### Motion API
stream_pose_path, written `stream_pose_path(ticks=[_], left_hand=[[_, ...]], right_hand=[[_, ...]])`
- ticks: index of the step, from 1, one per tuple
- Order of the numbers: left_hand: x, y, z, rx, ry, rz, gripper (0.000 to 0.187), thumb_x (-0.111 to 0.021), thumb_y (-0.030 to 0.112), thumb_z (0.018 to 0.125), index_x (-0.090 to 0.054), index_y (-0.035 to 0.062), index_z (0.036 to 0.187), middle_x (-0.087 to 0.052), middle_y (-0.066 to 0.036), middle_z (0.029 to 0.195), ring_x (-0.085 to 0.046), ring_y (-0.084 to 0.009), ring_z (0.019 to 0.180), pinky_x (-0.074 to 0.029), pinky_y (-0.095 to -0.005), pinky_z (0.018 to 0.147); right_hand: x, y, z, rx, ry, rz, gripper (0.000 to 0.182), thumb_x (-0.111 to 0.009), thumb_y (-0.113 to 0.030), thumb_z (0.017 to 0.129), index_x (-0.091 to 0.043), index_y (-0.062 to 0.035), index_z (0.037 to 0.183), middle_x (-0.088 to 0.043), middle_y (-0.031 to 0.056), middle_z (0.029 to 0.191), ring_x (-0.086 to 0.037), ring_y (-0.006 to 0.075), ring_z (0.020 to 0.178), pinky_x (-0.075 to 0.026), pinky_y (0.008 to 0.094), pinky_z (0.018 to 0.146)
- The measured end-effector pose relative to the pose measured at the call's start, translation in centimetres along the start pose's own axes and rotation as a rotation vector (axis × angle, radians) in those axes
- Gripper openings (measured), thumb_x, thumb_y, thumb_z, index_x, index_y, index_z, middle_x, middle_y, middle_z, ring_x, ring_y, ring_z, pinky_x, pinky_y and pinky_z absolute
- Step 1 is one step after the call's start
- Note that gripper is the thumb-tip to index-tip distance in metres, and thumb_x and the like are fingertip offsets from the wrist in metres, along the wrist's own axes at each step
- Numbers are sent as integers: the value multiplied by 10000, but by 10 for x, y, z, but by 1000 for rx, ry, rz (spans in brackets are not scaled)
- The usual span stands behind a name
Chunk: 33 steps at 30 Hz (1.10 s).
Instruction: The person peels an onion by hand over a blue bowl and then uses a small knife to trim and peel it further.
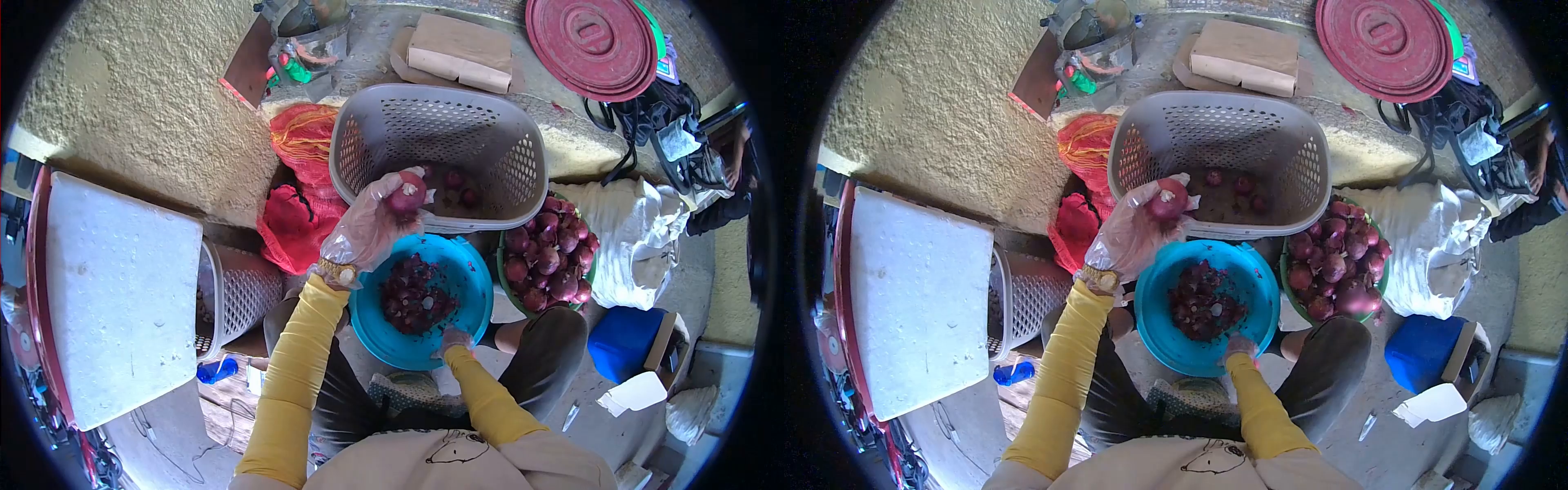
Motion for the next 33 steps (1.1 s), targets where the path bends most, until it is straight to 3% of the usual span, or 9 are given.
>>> stream_pose_path(ticks=[7, 10, 16, 18, 24, 26, 27, 29, 33], left_hand=[[5, 4, 1, -158, 102, 15, 484, -594, 388, 1050, -531, 51, 1391, -611, -122, 1258, -625, -252, 1097, -588, -411, 873], [9, 4, 3, -200, 120, 128, 477, -613, 434, 1039, -562, 79, 1354, -603, -72, 1221, -612, -200, 1096, -570, -402, 908], [9, 11, 2, -222, 107, 242, 417, -649, 300, 1034, -540, 52, 1351, -600, -71, 1255, -606, -220, 1156, -549, -431, 1029], [4, 10, 1, -228, 93, 286, 415, -661, 283, 1028, -537, 52, 1350, -599, -67, 1247, -596, -214, 1168, -549, -423, 1032], [8, -19, -9, -123, 98, 389, 455, -655, 214, 1030, -448, 60, 1404, -585, -87, 1244, -600, -185, 1145, -564, -393, 1023], [6, -20, -17, -553, -65, 1372, 496, -653, 190, 1031, -404, 66, 1442, -566, -98, 1250, -599, -169, 1126, -566, -373, 996], [-9, -19, -24, -553, -64, 1371, 496, -653, 190, 1031, -404, 66, 1442, -566, -98, 1250, -599, -169, 1126, -566, -373, 996], [-30, -16, -39, -58, 260, 852, 518, -649, 129, 1026, -382, 65, 1466, -547, -100, 1294, -580, -155, 1152, -527, -328, 1014], [-27, -22, -49, -331, 216, 1313, 570, -665, 65, 999, -363, 49, 1483, -544, -109, 1346, -569, -184, 1216, -477, -319, 1052]], right_hand=[[65, -26, 11, -15, 189, 342, 606, -716, -329, 856, -567, -148, 1415, -676, 122, 1327, -647, 347, 1234, -533, 443, 1021], [73, -16, 13, 437, 156, -186, 474, -598, -358, 952, -617, -170, 1387, -656, 139, 1347, -645, 345, 1228, -529, 442, 1023], [231, -15, -155, 489, 84, 367, 408, -423, -372, 1070, -595, -192, 1394, -692, 146, 1180, -682, 333, 1095, -555, 488, 889], [244, -7, -168, 532, 200, 524, 352, -497, -348, 1092, -590, -56, 1267, -701, 77, 1024, -670, 167, 883, -532, 329, 775], [210, 3, -179, 879, 200, 1449, 481, -563, -125, 1058, -415, -63, 1511, -592, 20, 1004, -521, 82, 750, -477, 250, 657], [214, -7, -195, 882, 240, 1590, 499, -551, -131, 1065, -390, -63, 1533, -597, 30, 1017, -533, 88, 762, -488, 256, 674], [217, -8, -205, 885, 270, 1725, 518, -540, -137, 1073, -365, -62, 1555, -603, 41, 1029, -545, 95, 775, -499, 263, 690], [225, -9, -223, 825, 383, 1550, 535, -535, -121, 1073, -346, -60, 1570, -614, 55, 1052, -570, 110, 825, -513, 270, 740], [229, -21, -224, 883, 942, 926, 564, -545, -90, 1066, -329, -18, 1581, -648, 112, 1138, -635, 173, 946, -532, 302, 891]])
Point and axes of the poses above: each hand's wrist, its own z-axis towards the middle knuckle, its own x-axis out of the back of the hand, y = z × x, the point moved 4 cm from there along z, towards the middle knuckle
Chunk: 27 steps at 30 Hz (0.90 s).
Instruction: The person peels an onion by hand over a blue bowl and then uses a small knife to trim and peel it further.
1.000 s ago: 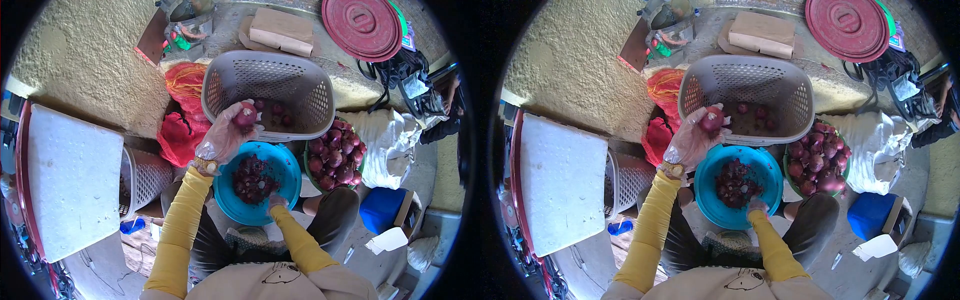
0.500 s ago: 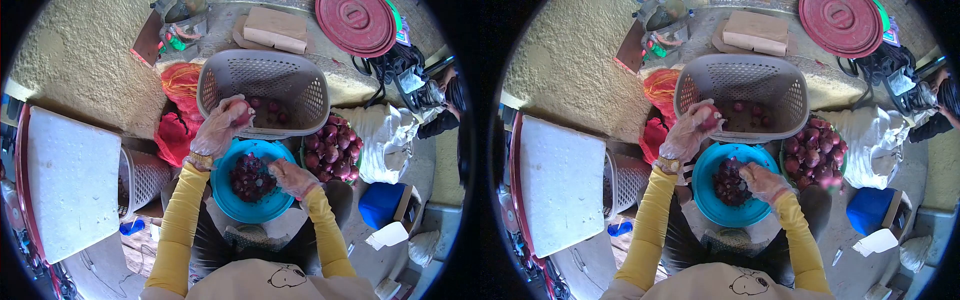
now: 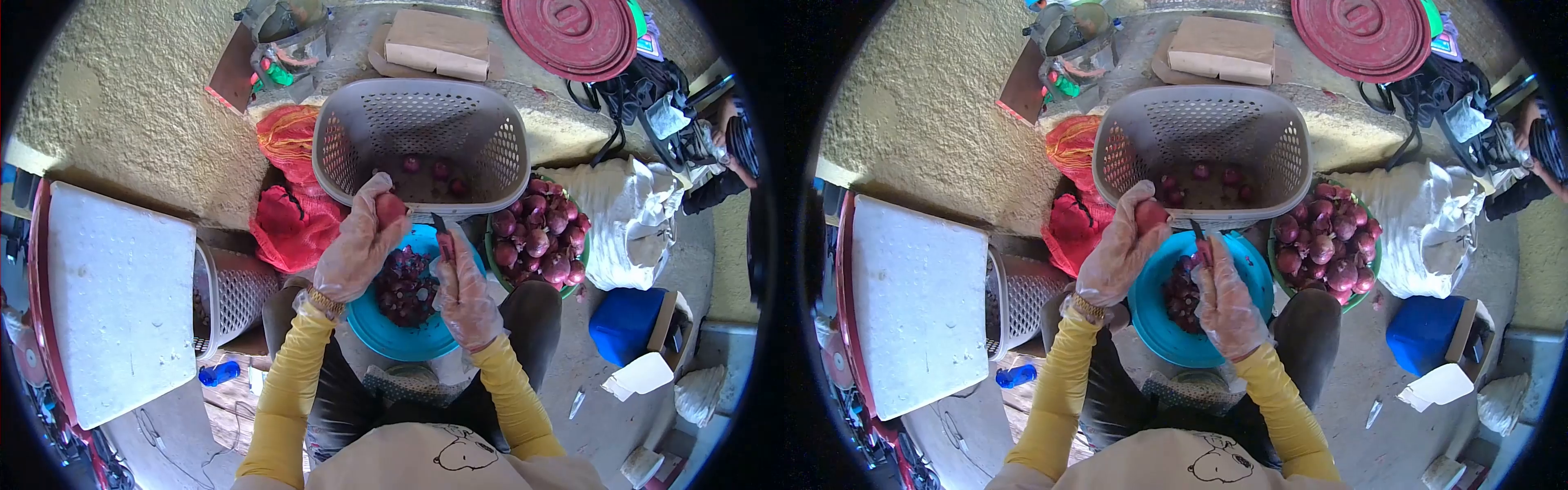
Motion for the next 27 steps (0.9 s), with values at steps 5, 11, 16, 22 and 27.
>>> stream_pose_path(ticks=[5, 11, 16, 22, 27], left_hand=[[5, 12, -21, -265, 41, 189, 660, -743, 72, 914, -371, 6, 1456, -513, -199, 1411, -533, -321, 1335, -378, -380, 1161], [0, 6, -12, -313, -1, 346, 695, -778, 112, 897, -380, -4, 1455, -508, -226, 1444, -529, -376, 1352, -443, -405, 1122], [-2, 12, -14, -348, 51, 460, 718, -784, 139, 890, -385, -6, 1468, -543, -246, 1409, -582, -416, 1271, -496, -424, 1053], [-1, 8, -13, -353, 47, 452, 707, -765, 124, 905, -379, 25, 1488, -571, -232, 1383, -608, -408, 1246, -508, -430, 1023], [-3, 7, -12, -360, 43, 477, 709, -759, 105, 914, -368, 46, 1502, -562, -221, 1414, -593, -397, 1286, -489, -423, 1058]], right_hand=[[-19, 3, -5, -133, -48, 236, 563, -568, -55, 1048, -354, 27, 1562, -646, 147, 1205, -642, 188, 991, -515, 309, 943], [-15, -1, -5, 36, -20, 147, 632, -560, -31, 1041, -286, -11, 1610, -625, 109, 1200, -603, 177, 972, -522, 302, 885], [-19, -5, -6, -342, -218, 329, 665, -531, -47, 1051, -216, -22, 1636, -609, 152, 1215, -587, 207, 966, -505, 322, 910], [-22, -4, -6, 107, -45, 13, 676, -509, -37, 1045, -186, -4, 1637, -570, 218, 1291, -608, 293, 1026, -490, 342, 969], [-22, -7, -4, 182, -16, -70, 671, -507, -13, 1032, -201, 15, 1629, -558, 231, 1348, -614, 337, 1127, -471, 356, 1040]])
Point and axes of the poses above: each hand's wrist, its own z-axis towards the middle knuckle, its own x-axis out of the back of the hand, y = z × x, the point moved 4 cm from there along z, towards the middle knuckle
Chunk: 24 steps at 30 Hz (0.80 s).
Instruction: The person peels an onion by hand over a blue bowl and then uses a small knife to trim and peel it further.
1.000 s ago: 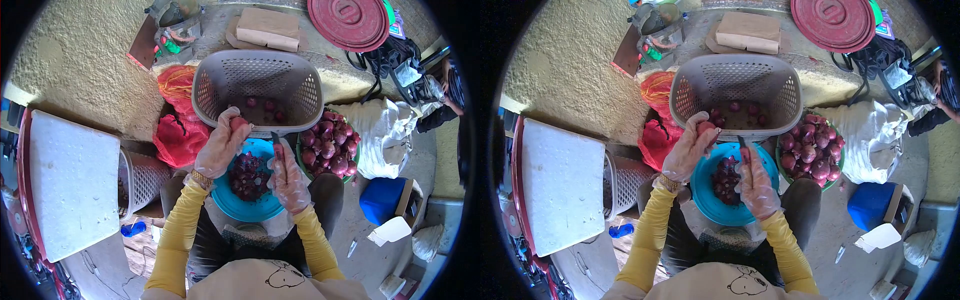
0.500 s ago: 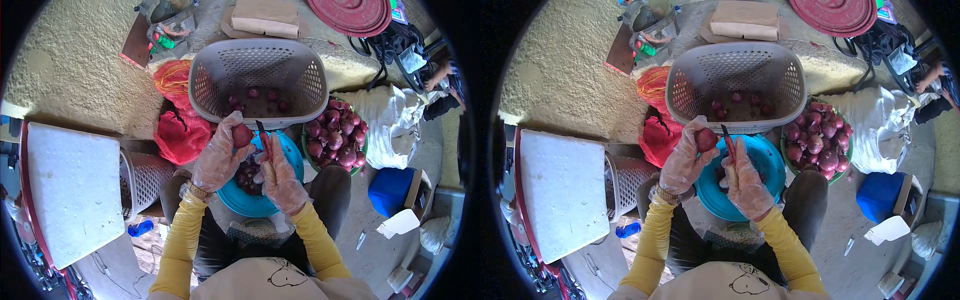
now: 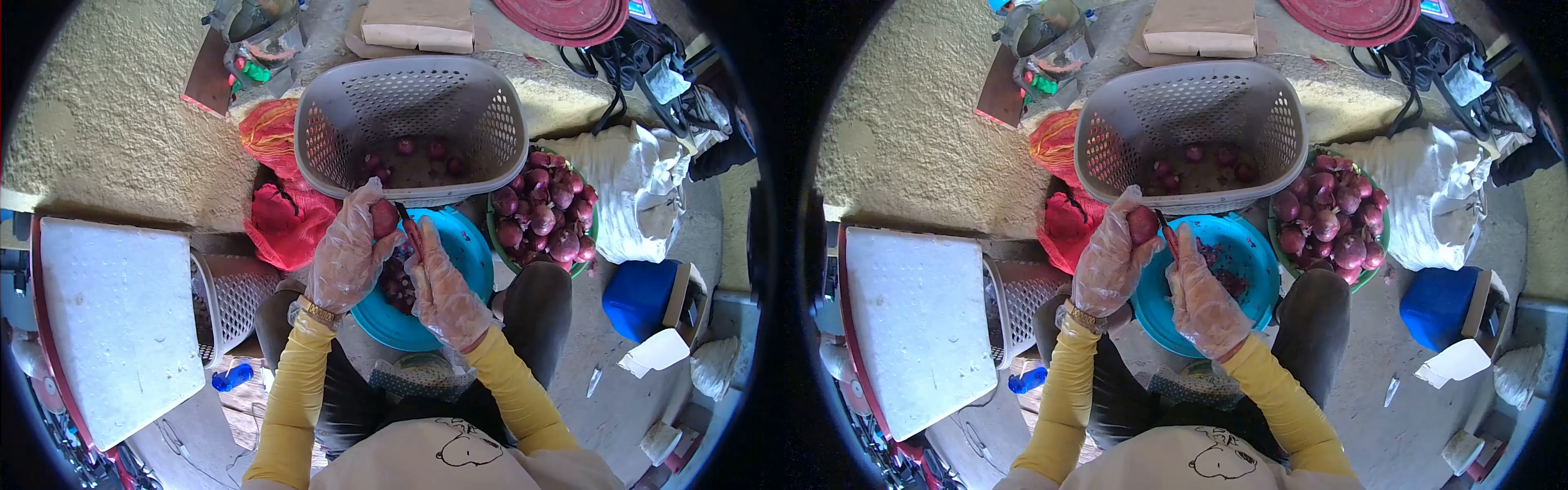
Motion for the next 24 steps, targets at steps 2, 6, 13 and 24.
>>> stream_pose_path(ticks=[2, 6, 13, 24], left_hand=[[-1, 1, 0, -6, 4, 3, 710, -759, 104, 913, -369, 51, 1505, -549, -223, 1430, -580, -397, 1305, -483, -425, 1069], [-4, 2, 0, -40, 10, 18, 714, -762, 100, 908, -373, 41, 1503, -551, -224, 1425, -579, -401, 1303, -483, -426, 1069], [-12, 3, -5, -31, -1, 75, 705, -769, 111, 898, -395, 10, 1487, -564, -234, 1394, -589, -406, 1281, -480, -422, 1067], [-13, 1, -9, 19, -24, 55, 598, -757, 171, 915, -453, 47, 1415, -634, -204, 1243, -646, -385, 1150, -516, -423, 970]], right_hand=[[1, 0, -2, -30, -41, 33, 677, -500, 8, 1020, -202, 19, 1628, -541, 234, 1382, -605, 344, 1159, -463, 361, 1055], [-5, 4, -8, -26, -3, -18, 723, -482, 88, 957, -199, 46, 1621, -472, 254, 1490, -563, 337, 1276, -423, 347, 1108], [-12, 1, -11, -113, -107, -104, 688, -488, 30, 989, -169, 103, 1594, -389, 307, 1555, -445, 400, 1429, -357, 378, 1195], [-20, 12, -22, -146, -165, -28, 721, -470, 77, 951, -157, 102, 1599, -379, 287, 1567, -437, 365, 1435, -336, 352, 1204]])
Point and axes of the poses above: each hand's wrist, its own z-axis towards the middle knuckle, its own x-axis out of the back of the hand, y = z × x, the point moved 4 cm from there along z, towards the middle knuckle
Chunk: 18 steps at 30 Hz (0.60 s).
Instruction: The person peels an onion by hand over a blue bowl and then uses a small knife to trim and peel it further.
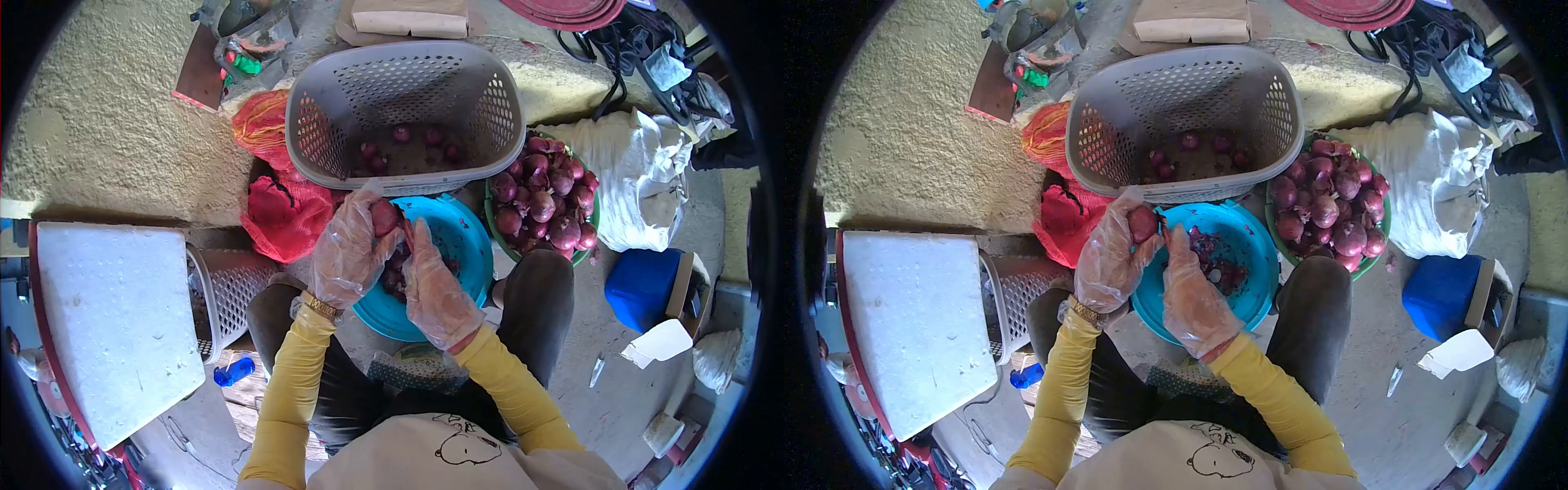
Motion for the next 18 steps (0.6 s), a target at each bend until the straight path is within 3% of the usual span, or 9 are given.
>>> stream_pose_path(ticks=[2, 7, 10, 12, 16, 18], left_hand=[[-5, 0, -1, 16, 3, -23, 628, -765, 200, 887, -456, 12, 1400, -600, -230, 1243, -613, -438, 1119, -521, -471, 929], [-7, -2, -4, -30, -2, 19, 618, -768, 162, 902, -455, 40, 1420, -632, -201, 1255, -650, -385, 1147, -529, -421, 954], [-6, 1, -5, -51, 12, 33, 647, -780, 152, 888, -450, 32, 1433, -620, -206, 1284, -646, -390, 1162, -531, -422, 959], [-9, 2, -7, -34, -4, 27, 661, -785, 148, 882, -448, 28, 1438, -613, -208, 1298, -643, -394, 1170, -531, -423, 963], [-8, 0, -7, -54, 4, 31, 640, -785, 170, 865, -464, 22, 1399, -615, -212, 1260, -636, -413, 1120, -534, -446, 928], [-7, -3, -9, -55, 2, 51, 609, -777, 190, 857, -478, 16, 1358, -615, -216, 1225, -630, -427, 1075, -534, -469, 902]], right_hand=[[-1, -1, 2, 6, 14, -28, 721, -466, 84, 950, -160, 96, 1602, -387, 284, 1560, -449, 356, 1424, -346, 345, 1195], [4, -7, 2, 110, 95, -186, 725, -464, 98, 945, -166, 88, 1605, -404, 279, 1547, -471, 340, 1405, -363, 334, 1183], [3, -4, 0, -53, -99, 82, 718, -463, 85, 951, -162, 95, 1603, -387, 284, 1563, -448, 347, 1430, -339, 344, 1202], [-2, -1, 1, 60, 35, -160, 714, -462, 74, 956, -157, 99, 1602, -379, 284, 1571, -439, 348, 1439, -327, 349, 1211], [-1, -1, 0, 69, 47, -125, 707, -464, 65, 963, -159, 102, 1600, -383, 284, 1569, -439, 358, 1437, -326, 353, 1212], [1, -1, -4, -44, -76, -5, 688, -480, 47, 961, -190, 124, 1580, -519, 238, 1424, -511, 305, 1343, -357, 321, 1178]])
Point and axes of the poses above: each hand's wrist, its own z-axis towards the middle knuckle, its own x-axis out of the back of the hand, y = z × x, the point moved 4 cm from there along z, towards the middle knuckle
